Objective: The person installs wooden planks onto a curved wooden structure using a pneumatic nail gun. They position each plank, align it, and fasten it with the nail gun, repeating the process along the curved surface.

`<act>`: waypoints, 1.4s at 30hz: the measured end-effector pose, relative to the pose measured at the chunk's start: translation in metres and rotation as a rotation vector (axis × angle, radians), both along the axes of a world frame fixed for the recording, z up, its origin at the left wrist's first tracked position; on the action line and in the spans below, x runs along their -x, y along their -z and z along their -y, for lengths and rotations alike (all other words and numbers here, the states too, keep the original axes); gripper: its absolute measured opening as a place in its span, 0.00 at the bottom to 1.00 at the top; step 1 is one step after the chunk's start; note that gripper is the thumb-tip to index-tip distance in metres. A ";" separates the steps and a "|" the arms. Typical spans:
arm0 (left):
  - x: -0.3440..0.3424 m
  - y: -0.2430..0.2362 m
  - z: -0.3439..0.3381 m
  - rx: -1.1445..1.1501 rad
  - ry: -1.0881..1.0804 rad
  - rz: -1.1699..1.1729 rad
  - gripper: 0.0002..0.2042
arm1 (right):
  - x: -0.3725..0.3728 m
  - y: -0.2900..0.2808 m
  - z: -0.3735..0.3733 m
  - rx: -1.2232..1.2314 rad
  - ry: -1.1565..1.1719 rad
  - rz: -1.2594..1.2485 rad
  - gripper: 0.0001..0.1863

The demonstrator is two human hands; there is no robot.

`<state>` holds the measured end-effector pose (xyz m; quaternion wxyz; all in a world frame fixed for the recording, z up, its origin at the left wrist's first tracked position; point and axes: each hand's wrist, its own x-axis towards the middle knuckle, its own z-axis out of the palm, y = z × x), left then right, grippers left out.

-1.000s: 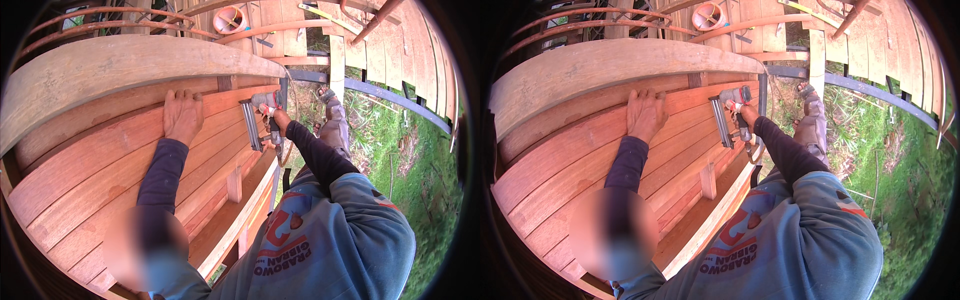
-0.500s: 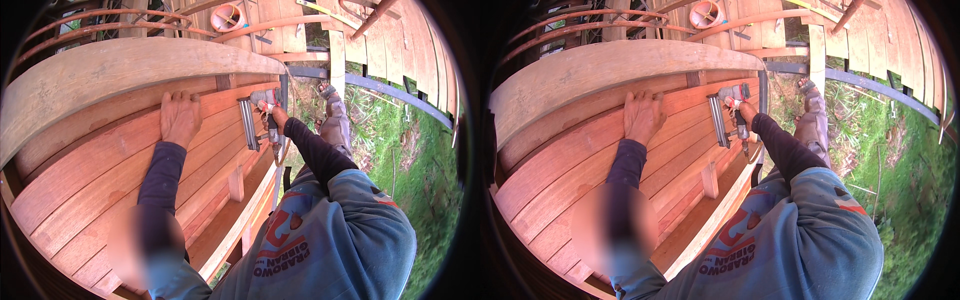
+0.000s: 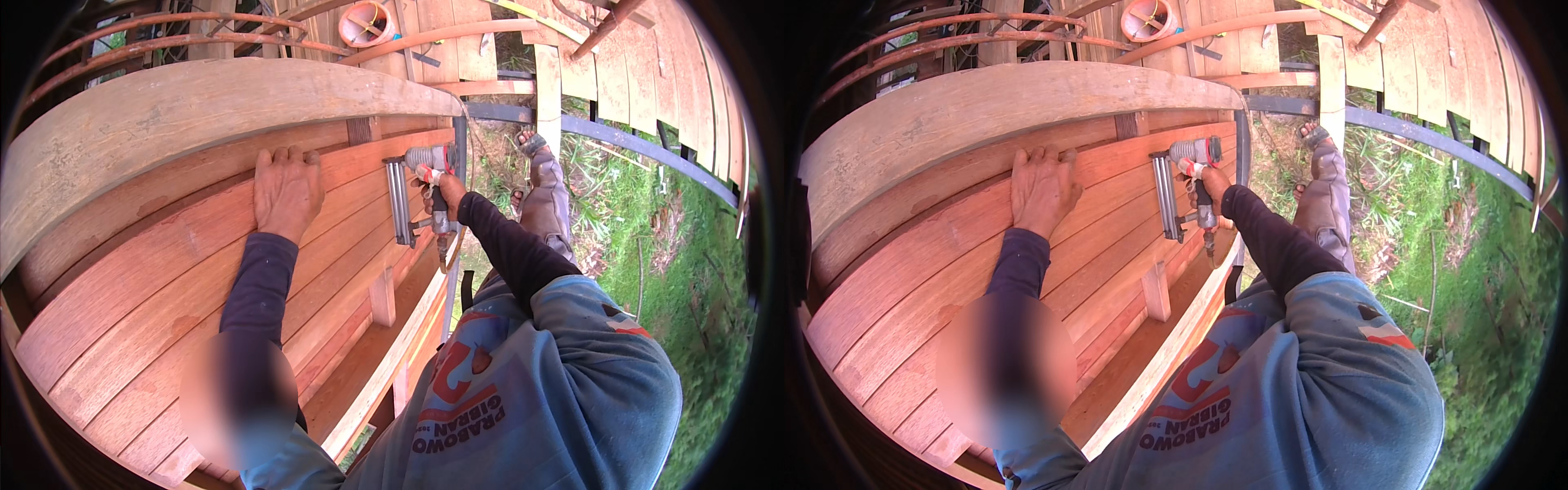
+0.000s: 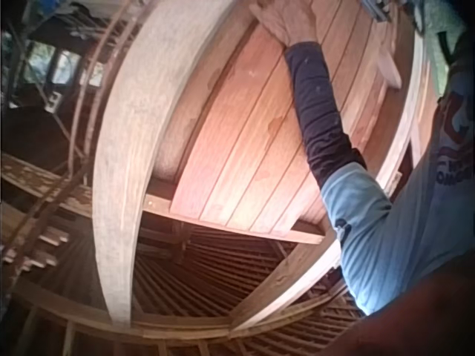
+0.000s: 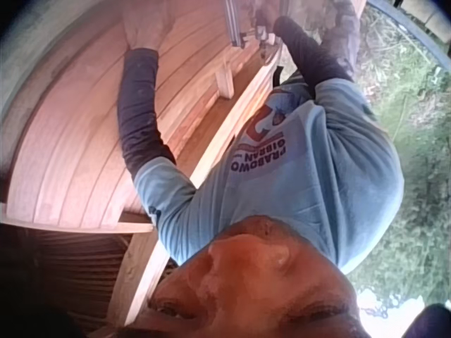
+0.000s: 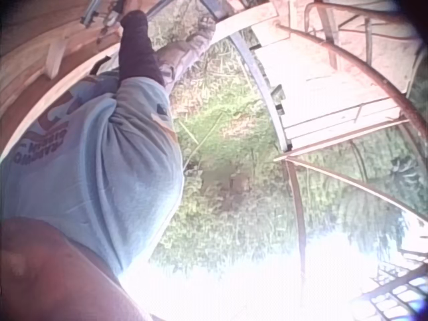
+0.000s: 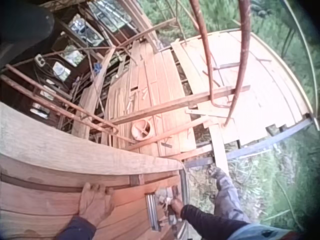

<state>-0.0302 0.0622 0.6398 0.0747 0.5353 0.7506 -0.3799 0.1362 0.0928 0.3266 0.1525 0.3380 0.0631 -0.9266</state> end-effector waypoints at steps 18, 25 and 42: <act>0.002 0.000 0.003 -0.089 0.015 0.050 0.15 | 0.019 -0.004 -0.026 0.012 0.065 -0.019 0.19; 0.002 0.000 0.002 -0.069 0.001 0.053 0.16 | 0.020 0.001 -0.021 -0.006 0.063 -0.018 0.19; 0.002 0.000 0.002 -0.011 -0.022 0.014 0.18 | 0.021 0.001 -0.023 0.044 0.046 -0.037 0.19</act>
